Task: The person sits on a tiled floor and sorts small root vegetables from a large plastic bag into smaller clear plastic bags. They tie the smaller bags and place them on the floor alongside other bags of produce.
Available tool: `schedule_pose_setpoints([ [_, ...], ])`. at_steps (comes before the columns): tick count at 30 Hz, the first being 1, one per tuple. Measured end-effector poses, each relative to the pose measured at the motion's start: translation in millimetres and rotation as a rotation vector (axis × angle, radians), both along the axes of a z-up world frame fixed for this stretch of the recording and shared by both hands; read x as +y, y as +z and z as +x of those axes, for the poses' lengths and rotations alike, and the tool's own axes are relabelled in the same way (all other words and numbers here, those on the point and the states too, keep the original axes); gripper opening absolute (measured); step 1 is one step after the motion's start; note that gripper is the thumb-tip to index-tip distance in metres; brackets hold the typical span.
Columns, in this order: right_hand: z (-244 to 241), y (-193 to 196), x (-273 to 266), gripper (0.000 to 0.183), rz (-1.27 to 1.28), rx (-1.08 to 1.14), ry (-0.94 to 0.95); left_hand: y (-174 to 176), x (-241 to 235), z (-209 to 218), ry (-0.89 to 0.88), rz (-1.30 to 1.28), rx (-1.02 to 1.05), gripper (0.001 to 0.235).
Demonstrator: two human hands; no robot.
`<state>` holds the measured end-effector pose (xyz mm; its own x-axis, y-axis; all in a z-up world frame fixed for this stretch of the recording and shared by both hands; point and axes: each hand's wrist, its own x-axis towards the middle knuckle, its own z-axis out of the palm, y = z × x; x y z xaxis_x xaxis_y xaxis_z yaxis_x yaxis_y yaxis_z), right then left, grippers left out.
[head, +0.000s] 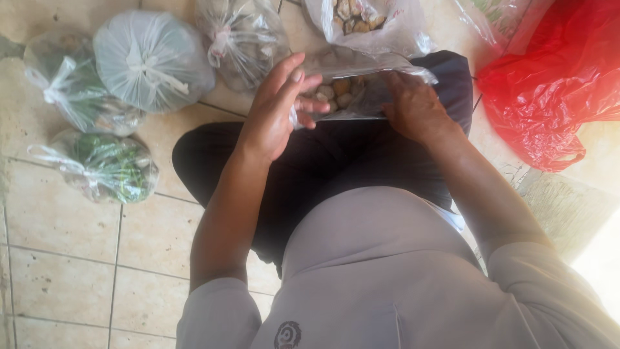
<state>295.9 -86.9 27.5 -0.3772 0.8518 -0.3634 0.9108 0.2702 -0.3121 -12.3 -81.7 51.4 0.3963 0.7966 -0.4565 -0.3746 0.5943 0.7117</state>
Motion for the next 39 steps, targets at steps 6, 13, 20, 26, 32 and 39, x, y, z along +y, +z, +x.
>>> schedule_pose_setpoints([
  [6,1,39,-10,0.096,0.096,-0.119,-0.008,14,-75,6,0.083,0.179,-0.051,0.092],
  [13,-13,57,-11,0.104,0.138,-0.116,0.011,-2,-95,-4,0.170,0.263,-0.269,0.120],
  [20,-20,35,-13,0.060,-0.020,-0.098,0.037,-10,-94,7,0.134,0.213,-0.308,0.128],
  [26,-47,-78,28,0.035,0.080,-0.235,0.330,-14,-84,14,0.057,0.268,-0.316,0.132],
  [32,-42,-151,67,0.041,0.064,-0.233,0.270,-14,-84,8,0.071,0.273,-0.307,0.135],
  [39,-50,-137,47,0.044,0.053,-0.241,0.331,-17,-85,5,0.085,0.263,-0.347,0.130],
])
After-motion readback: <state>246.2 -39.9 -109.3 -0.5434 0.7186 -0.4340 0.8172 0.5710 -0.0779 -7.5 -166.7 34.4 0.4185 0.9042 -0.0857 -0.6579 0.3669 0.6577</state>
